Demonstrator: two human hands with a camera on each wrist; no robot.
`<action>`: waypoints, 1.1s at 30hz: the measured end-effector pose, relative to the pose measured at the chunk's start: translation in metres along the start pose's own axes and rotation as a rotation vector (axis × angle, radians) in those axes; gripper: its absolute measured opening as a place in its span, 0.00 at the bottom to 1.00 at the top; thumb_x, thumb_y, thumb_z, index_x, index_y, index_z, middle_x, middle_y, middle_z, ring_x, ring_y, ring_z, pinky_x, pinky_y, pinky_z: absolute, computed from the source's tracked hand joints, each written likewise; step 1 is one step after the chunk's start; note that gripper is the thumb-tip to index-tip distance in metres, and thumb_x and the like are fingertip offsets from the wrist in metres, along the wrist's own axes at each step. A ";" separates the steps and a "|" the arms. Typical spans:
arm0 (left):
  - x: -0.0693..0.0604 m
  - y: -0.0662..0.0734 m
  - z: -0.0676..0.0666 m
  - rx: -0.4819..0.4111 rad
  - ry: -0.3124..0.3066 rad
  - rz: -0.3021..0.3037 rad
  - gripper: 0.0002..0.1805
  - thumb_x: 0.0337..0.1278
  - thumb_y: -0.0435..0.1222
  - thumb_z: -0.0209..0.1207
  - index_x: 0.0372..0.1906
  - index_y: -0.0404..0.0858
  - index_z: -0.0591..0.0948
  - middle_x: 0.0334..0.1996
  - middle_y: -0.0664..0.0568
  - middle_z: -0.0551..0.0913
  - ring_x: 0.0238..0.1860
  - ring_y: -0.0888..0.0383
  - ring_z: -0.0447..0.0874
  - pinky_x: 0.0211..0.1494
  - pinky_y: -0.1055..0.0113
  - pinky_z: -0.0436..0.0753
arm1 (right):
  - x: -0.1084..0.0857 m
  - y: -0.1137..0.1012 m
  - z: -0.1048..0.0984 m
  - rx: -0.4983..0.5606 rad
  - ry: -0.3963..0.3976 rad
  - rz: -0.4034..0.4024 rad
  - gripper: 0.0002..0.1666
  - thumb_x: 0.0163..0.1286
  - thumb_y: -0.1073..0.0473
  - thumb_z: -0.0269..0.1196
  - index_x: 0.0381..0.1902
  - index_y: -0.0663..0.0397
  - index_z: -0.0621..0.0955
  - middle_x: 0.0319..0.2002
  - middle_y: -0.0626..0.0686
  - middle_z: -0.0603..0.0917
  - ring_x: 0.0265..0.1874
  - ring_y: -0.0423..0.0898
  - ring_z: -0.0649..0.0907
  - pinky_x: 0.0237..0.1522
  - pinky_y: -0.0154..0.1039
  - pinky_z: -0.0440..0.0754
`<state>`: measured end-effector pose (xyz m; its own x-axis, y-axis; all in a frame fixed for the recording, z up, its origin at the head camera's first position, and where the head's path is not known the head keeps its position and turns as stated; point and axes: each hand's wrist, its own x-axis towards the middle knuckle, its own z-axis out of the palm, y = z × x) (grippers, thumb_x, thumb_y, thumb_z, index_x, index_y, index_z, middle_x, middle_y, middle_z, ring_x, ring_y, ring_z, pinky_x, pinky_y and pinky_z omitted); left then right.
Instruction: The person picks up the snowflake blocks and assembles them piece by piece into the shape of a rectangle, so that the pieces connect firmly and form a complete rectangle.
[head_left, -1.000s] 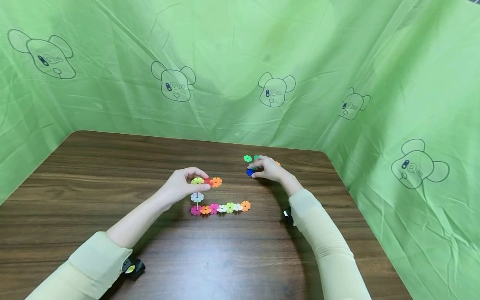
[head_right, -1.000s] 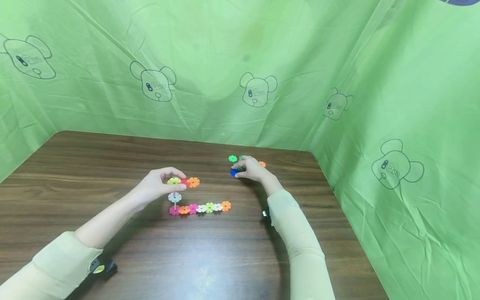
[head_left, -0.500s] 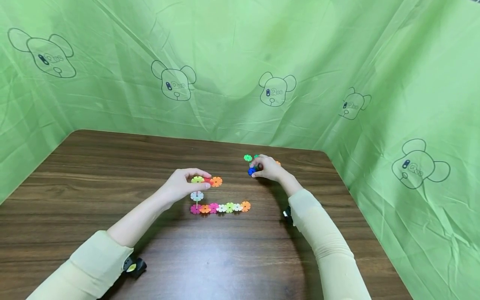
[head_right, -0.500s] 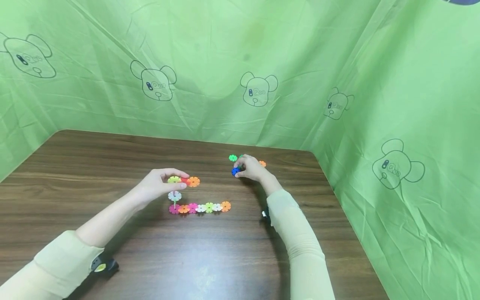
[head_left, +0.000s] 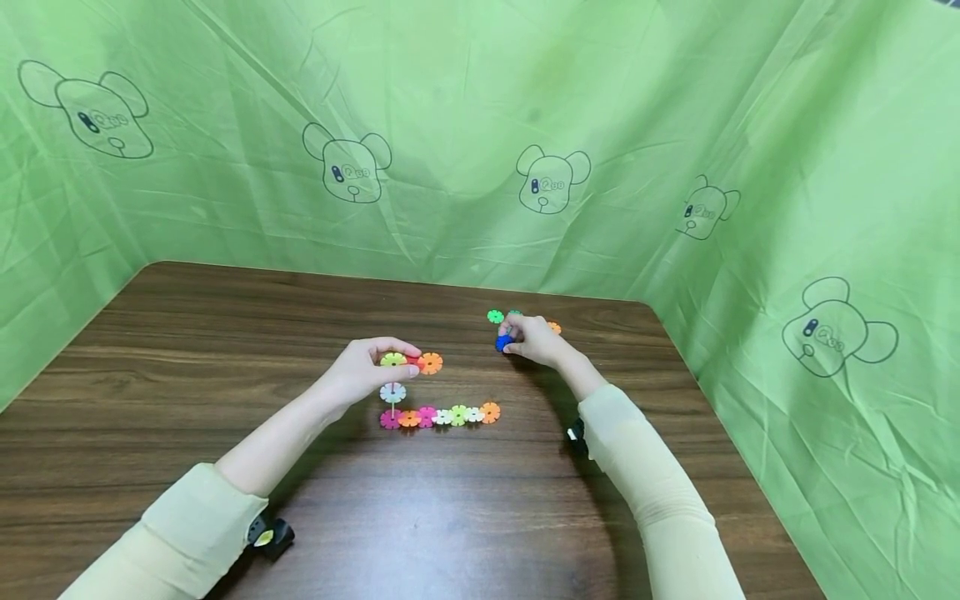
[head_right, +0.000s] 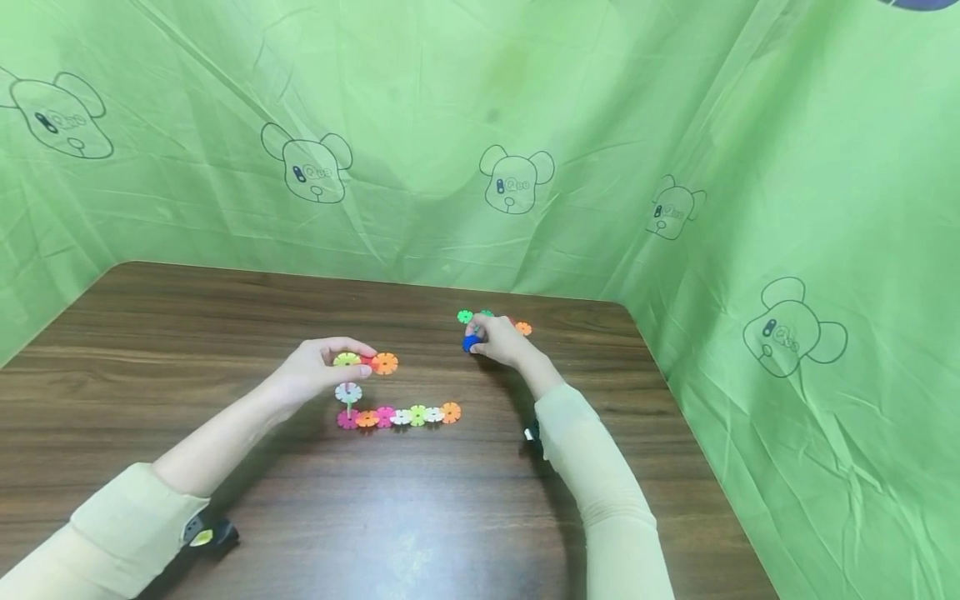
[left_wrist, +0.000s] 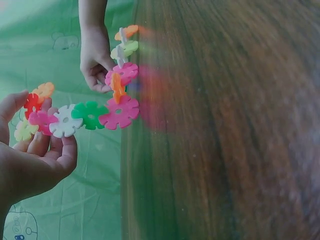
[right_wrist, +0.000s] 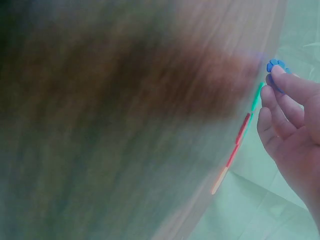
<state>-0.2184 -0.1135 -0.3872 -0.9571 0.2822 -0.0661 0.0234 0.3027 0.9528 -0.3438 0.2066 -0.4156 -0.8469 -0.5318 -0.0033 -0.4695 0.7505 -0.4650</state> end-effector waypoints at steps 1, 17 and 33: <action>0.000 0.000 0.000 0.000 0.001 -0.002 0.21 0.45 0.50 0.69 0.48 0.49 0.83 0.54 0.55 0.78 0.53 0.54 0.66 0.54 0.58 0.65 | -0.001 0.000 -0.001 0.002 0.005 0.005 0.12 0.60 0.64 0.67 0.41 0.52 0.77 0.33 0.51 0.81 0.35 0.45 0.80 0.40 0.41 0.80; 0.002 0.001 0.002 -0.057 0.024 0.034 0.16 0.50 0.42 0.68 0.46 0.47 0.83 0.46 0.53 0.82 0.44 0.54 0.69 0.48 0.61 0.69 | -0.014 -0.034 -0.019 0.152 0.135 -0.040 0.11 0.60 0.63 0.68 0.41 0.55 0.80 0.32 0.51 0.84 0.31 0.43 0.83 0.36 0.36 0.81; 0.003 -0.001 0.001 -0.012 0.044 0.072 0.16 0.49 0.49 0.68 0.43 0.49 0.84 0.26 0.53 0.77 0.27 0.56 0.64 0.31 0.64 0.68 | -0.037 -0.086 -0.025 0.202 0.258 -0.099 0.12 0.59 0.60 0.68 0.42 0.50 0.81 0.30 0.47 0.84 0.30 0.41 0.82 0.31 0.36 0.80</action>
<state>-0.2209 -0.1118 -0.3890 -0.9649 0.2622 0.0160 0.0899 0.2722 0.9580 -0.2783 0.1716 -0.3539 -0.8471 -0.4621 0.2624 -0.5153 0.5938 -0.6179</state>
